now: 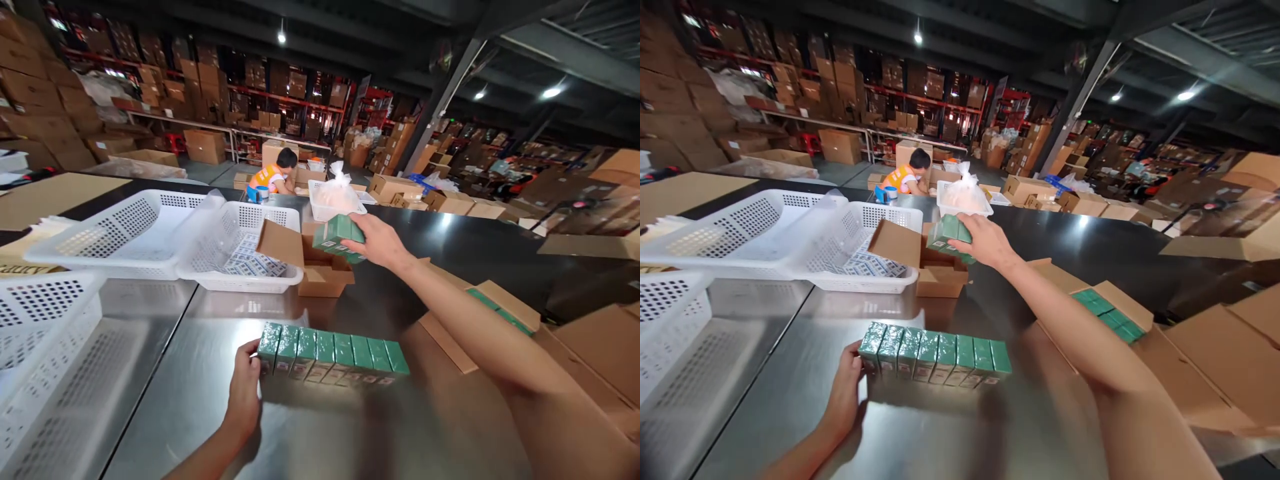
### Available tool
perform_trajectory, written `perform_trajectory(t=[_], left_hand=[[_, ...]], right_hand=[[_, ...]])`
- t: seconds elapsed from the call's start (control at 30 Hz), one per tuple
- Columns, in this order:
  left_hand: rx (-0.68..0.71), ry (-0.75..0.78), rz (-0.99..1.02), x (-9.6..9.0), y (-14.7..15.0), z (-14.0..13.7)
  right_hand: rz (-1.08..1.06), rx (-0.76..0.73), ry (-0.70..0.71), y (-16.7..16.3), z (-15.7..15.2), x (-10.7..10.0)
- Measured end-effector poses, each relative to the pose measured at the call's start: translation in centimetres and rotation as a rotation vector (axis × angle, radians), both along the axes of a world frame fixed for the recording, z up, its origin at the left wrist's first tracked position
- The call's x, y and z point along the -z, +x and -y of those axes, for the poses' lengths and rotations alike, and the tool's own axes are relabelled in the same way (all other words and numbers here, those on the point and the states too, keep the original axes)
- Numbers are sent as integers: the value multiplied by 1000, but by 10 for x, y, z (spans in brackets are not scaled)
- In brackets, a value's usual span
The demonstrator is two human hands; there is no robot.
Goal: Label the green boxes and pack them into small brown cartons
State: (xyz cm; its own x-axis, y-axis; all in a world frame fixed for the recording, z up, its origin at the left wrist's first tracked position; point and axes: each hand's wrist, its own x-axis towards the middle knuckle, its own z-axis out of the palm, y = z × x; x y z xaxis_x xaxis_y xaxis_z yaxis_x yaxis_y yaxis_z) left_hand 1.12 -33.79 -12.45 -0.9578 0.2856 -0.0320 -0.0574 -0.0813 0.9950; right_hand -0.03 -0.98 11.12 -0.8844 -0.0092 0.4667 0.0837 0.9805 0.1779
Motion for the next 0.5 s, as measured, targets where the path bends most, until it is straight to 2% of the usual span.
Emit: perform_trajectory(t=[0.07, 0.17, 0.33, 0.43, 0.5], left_hand=[[31, -6, -22, -1, 1, -1], [49, -1, -49, -1, 1, -2], [66, -7, -136, -1, 0, -4], [64, -19, -144, -2, -2, -5], [66, -25, -137, -1, -2, -5]], right_hand=[[64, -29, 19, -24, 6, 8], [157, -60, 11, -38, 5, 18], [189, -54, -84, -36, -13, 22], [299, -24, -144, -35, -17, 27], [396, -21, -200, -33, -13, 37]])
